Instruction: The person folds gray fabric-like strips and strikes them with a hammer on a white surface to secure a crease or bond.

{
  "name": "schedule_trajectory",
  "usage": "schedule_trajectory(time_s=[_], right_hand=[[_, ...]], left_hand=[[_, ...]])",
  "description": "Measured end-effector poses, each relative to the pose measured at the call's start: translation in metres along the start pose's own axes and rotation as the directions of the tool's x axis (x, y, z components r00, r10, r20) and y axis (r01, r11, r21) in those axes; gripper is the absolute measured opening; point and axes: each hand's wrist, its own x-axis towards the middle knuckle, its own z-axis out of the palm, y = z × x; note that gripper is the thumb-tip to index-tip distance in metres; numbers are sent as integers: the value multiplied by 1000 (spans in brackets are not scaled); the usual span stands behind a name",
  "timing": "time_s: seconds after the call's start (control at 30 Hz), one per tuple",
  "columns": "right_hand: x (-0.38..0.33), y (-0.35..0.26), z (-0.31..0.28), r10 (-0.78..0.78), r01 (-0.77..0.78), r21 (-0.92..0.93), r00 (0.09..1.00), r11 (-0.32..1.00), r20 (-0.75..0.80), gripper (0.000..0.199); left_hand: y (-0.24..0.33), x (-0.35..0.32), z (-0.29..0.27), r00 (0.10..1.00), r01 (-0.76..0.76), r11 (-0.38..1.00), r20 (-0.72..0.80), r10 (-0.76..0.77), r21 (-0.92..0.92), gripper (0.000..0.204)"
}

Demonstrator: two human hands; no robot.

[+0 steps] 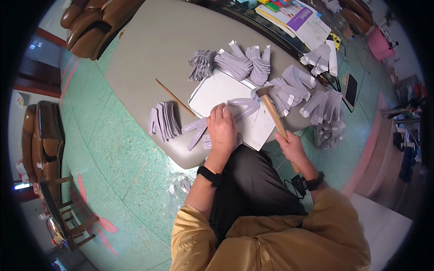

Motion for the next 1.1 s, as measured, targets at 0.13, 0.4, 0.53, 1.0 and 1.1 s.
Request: schedule_trajectory(time_s=[0.13, 0.4, 0.53, 1.0, 1.1], right_hand=[[-1, 5, 5, 8, -9, -11, 1000, 1000, -26, 40], [-3, 4, -1, -163, 151, -129, 982, 980, -93, 33], [0, -14, 2, -142, 133, -99, 986, 986, -88, 29], [27, 4, 34, -527, 432, -379, 827, 818, -196, 30], [-10, -58, 18, -533, 494, -285, 843, 821, -75, 24]], left_hand=[[-4, -4, 18, 993, -99, 995, 73, 96, 29, 41], [-11, 2, 58, 979, -20, 1000, 204, 19, 2, 32], [-19, 2, 60, 992, 37, 999, 123, -40, 28, 18], [31, -48, -108, 591, 726, -177, 734, -333, -665, 19], [39, -70, -114, 599, 730, -172, 740, -305, -662, 16]])
